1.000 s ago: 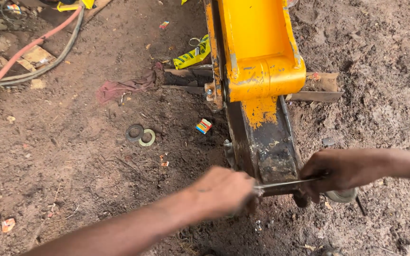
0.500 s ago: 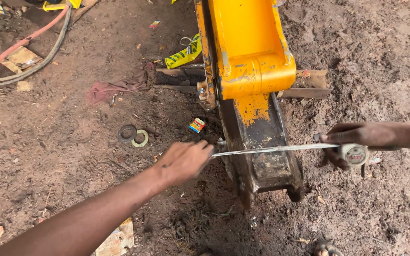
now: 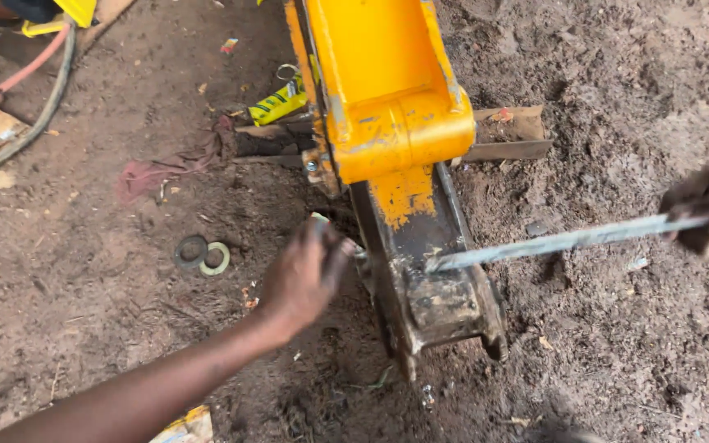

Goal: The person uses a tape measure to repeatedly measure the width and length of a yellow metal component attached to a larger machine. The person adjusts the tape measure and repositions it multiple times to take different measurements.

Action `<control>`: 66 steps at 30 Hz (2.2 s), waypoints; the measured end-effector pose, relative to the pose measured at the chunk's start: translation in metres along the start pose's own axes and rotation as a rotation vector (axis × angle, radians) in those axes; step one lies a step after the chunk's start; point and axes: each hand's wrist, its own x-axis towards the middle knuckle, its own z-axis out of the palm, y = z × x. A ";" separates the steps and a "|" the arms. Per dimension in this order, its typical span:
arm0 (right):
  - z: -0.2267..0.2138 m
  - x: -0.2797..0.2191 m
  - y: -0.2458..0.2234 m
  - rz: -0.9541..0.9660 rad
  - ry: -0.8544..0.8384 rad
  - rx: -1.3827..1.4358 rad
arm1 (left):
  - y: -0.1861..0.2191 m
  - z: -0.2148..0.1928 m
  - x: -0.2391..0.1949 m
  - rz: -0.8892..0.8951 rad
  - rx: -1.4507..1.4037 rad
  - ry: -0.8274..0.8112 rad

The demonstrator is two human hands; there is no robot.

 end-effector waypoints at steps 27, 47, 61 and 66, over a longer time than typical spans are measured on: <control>-0.034 0.001 0.057 -0.279 0.063 0.151 | 0.006 0.076 0.053 0.139 -0.641 -0.456; -0.007 0.030 0.039 -0.337 -0.137 -0.135 | -0.057 0.074 0.103 0.091 0.328 -0.222; 0.090 0.102 0.006 -0.273 -0.091 -0.038 | 0.002 0.043 0.057 -0.040 -0.116 -0.175; 0.131 0.099 -0.004 -0.332 0.177 -0.320 | -0.066 0.106 0.016 0.335 -0.226 -0.039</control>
